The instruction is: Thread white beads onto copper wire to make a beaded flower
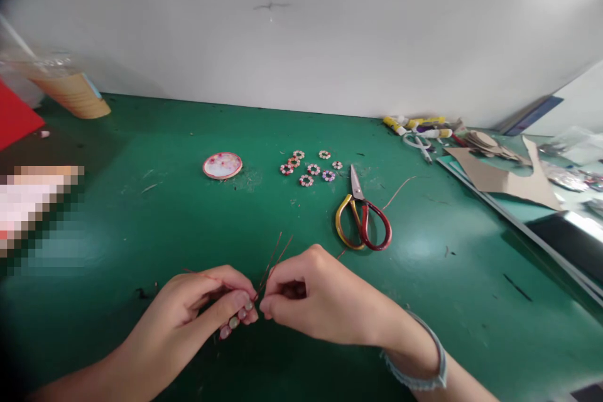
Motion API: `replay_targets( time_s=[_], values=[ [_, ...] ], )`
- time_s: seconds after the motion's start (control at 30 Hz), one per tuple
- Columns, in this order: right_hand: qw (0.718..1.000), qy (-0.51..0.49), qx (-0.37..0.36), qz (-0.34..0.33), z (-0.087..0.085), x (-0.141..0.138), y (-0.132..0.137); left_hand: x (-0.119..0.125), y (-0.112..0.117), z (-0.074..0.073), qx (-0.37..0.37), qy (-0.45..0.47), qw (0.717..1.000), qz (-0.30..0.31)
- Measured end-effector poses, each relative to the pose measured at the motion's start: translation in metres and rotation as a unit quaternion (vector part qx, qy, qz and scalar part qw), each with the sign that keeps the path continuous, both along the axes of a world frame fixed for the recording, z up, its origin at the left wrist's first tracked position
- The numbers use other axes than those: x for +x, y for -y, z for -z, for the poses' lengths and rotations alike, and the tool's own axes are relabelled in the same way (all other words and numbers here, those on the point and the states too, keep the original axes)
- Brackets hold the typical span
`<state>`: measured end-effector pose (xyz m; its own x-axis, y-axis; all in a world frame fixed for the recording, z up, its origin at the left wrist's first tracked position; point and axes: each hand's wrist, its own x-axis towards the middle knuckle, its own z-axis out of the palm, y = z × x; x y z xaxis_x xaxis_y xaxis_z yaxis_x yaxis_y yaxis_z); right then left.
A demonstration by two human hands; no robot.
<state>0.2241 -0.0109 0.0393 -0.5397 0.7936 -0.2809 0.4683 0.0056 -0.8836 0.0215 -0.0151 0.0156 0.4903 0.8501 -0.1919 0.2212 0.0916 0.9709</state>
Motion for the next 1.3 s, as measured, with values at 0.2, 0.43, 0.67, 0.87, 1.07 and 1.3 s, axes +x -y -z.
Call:
replay_targets(
  time_s=[0.2, 0.43, 0.67, 0.87, 1.07, 1.3],
  values=[
    [0.997, -0.021, -0.079, 0.003, 0.001, 0.005, 0.000, 0.001, 0.001, -0.004, -0.010, -0.007, 1.000, -0.020],
    [0.990, -0.070, -0.119, -0.030, 0.004, 0.001, -0.005, 0.003, 0.000, 0.000, -0.075, 0.015, 0.997, 0.001],
    [0.987, -0.115, -0.109, -0.004, 0.004, -0.004, -0.005, 0.004, -0.007, -0.002, -0.239, 0.115, 0.964, -0.010],
    [0.980, -0.161, -0.109, -0.038, 0.007, -0.005, 0.000, 0.004, -0.006, -0.003, -0.261, 0.118, 0.958, 0.025],
    [0.983, -0.123, -0.136, -0.009, 0.003, -0.005, -0.001, 0.003, -0.001, 0.000, -0.168, 0.078, 0.981, 0.061],
    [0.991, -0.064, -0.115, -0.031, 0.003, -0.004, 0.000, 0.000, -0.002, -0.005, -0.087, 0.004, 0.993, 0.078]
  ],
)
